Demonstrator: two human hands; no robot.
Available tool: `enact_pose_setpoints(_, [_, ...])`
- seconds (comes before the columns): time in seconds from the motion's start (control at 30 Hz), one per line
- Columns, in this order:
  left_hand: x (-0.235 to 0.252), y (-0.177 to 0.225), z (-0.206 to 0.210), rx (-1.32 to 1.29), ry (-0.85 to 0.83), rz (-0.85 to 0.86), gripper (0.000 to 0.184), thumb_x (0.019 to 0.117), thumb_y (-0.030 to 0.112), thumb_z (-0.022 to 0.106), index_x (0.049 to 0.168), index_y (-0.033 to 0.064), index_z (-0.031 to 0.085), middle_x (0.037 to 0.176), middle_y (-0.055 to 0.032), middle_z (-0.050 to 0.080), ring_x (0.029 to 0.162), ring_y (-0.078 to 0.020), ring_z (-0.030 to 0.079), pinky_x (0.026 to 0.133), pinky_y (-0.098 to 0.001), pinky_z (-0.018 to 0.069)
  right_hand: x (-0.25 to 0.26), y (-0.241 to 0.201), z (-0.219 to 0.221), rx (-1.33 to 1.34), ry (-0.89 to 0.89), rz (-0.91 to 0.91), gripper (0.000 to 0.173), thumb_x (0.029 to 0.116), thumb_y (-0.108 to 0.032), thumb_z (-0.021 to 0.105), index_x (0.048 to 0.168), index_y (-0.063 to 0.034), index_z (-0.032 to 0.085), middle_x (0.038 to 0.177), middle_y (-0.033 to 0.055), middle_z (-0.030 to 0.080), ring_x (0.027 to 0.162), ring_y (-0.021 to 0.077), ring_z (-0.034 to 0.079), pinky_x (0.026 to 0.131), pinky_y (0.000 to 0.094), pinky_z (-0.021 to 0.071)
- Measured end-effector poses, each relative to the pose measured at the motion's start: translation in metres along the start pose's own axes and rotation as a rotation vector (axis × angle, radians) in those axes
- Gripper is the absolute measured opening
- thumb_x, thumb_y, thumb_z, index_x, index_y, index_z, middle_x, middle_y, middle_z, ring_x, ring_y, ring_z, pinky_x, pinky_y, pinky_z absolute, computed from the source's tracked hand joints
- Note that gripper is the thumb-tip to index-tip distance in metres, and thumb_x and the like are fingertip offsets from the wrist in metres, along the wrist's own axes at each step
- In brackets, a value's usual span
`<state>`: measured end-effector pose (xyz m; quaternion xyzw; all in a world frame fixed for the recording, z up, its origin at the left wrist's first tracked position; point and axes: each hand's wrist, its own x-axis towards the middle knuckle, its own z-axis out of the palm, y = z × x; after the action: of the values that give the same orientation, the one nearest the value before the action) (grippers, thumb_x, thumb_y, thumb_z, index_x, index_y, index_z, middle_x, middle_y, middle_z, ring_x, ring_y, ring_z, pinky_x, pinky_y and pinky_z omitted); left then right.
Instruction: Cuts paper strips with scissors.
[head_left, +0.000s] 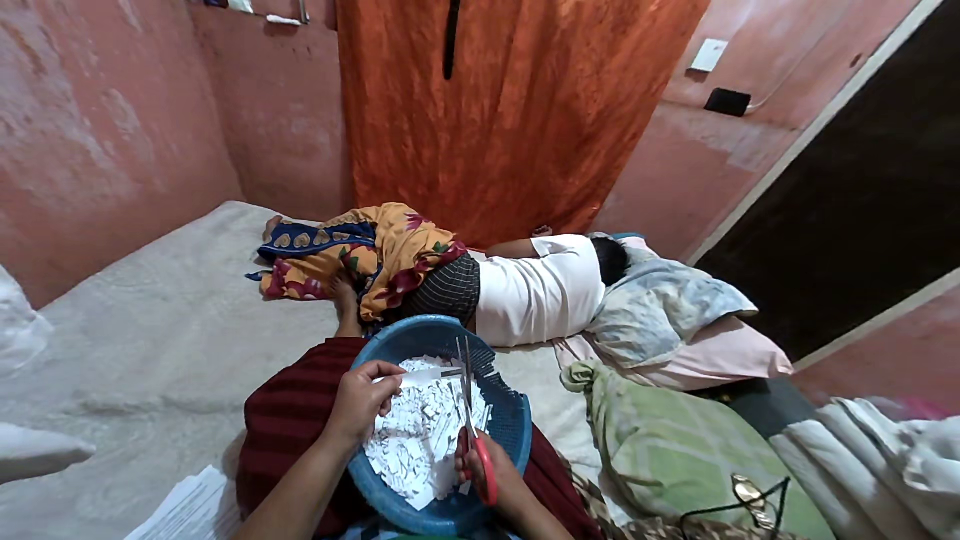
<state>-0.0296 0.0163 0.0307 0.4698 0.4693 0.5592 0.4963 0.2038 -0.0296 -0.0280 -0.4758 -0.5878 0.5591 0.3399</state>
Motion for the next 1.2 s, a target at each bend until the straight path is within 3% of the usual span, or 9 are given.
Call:
enact_pose_setpoints(0.17, [0.0009,-0.0022,-0.0002,0.049,-0.026,-0.016,0.009,0.0918,-0.006,0.062,0.096,0.0000,0.068,0.073,0.0006,0.065,0.048,-0.0010,0.049,0.045,-0.0153,0.0419,0.0003,-0.0029,0.0000,-0.045,-0.021,0.025,0.037,0.0890,-0.035,0.065,0.107,-0.0033,0.057,0.082,-0.0032,0.060,0.070,0.0040,0.060,0.067,0.0237,0.0528])
enact_pose_setpoints(0.3, [0.0008,-0.0001,-0.0002,0.056,-0.027,-0.032,0.009,0.0922,-0.005,0.062,0.096,0.0000,0.068,0.072,0.0006,0.064,0.048,-0.0013,0.049,0.045,-0.0154,0.0415,-0.0028,-0.0049,0.0026,-0.034,0.033,-0.008,0.024,0.0998,-0.026,0.054,0.101,-0.0025,0.059,0.076,-0.0018,0.060,0.066,0.0055,0.061,0.064,0.0245,0.0538])
enact_pose_setpoints(0.6, [0.0011,-0.0006,0.0000,0.039,-0.030,-0.039,0.009,0.0922,-0.006,0.061,0.097,-0.0007,0.067,0.073,0.0002,0.064,0.049,-0.0018,0.050,0.046,-0.0160,0.0425,-0.0001,-0.0038,0.0003,-0.092,-0.033,0.027,0.036,0.0882,-0.032,0.066,0.107,-0.0024,0.057,0.083,-0.0020,0.060,0.071,0.0045,0.060,0.068,0.0249,0.0522])
enact_pose_setpoints(0.7, [0.0016,-0.0012,-0.0011,0.056,-0.050,-0.051,0.009,0.0923,-0.005,0.062,0.097,-0.0002,0.068,0.072,0.0005,0.064,0.049,-0.0024,0.050,0.046,-0.0166,0.0427,0.0000,-0.0026,0.0014,-0.111,-0.009,0.015,0.031,0.0932,-0.035,0.063,0.101,-0.0045,0.058,0.076,-0.0030,0.058,0.066,0.0053,0.058,0.064,0.0255,0.0513])
enact_pose_setpoints(0.8, [0.0017,-0.0008,-0.0008,0.051,-0.041,-0.049,0.009,0.0925,-0.005,0.062,0.097,-0.0002,0.068,0.072,0.0004,0.064,0.049,-0.0021,0.050,0.046,-0.0161,0.0426,-0.0017,-0.0036,0.0027,-0.076,0.030,-0.012,0.026,0.0988,-0.029,0.056,0.098,-0.0030,0.059,0.075,-0.0018,0.060,0.065,0.0063,0.061,0.064,0.0257,0.0537])
enact_pose_setpoints(1.0, [0.0016,0.0003,0.0001,0.024,-0.032,-0.048,0.009,0.0927,-0.006,0.061,0.097,0.0000,0.068,0.071,0.0006,0.064,0.048,-0.0016,0.050,0.046,-0.0152,0.0425,-0.0002,-0.0044,0.0004,-0.081,-0.021,0.025,0.034,0.0915,-0.031,0.063,0.107,-0.0024,0.057,0.083,-0.0016,0.061,0.072,0.0050,0.061,0.069,0.0249,0.0536])
enact_pose_setpoints(1.1, [0.0026,-0.0004,-0.0015,0.062,-0.068,-0.052,0.008,0.0930,-0.004,0.062,0.098,0.0001,0.068,0.072,0.0010,0.064,0.049,-0.0016,0.050,0.046,-0.0159,0.0427,0.0016,-0.0042,0.0015,-0.116,-0.032,0.036,0.036,0.0879,-0.035,0.067,0.104,-0.0040,0.058,0.078,-0.0031,0.058,0.068,0.0044,0.058,0.065,0.0251,0.0505])
enact_pose_setpoints(1.2, [0.0025,-0.0015,-0.0025,0.068,-0.084,-0.056,0.008,0.0926,-0.003,0.063,0.097,0.0002,0.068,0.071,0.0014,0.063,0.048,-0.0019,0.049,0.046,-0.0163,0.0424,0.0016,-0.0041,0.0024,-0.112,-0.015,0.041,0.029,0.0941,-0.032,0.062,0.100,-0.0040,0.058,0.075,-0.0024,0.057,0.065,0.0060,0.058,0.063,0.0259,0.0513])
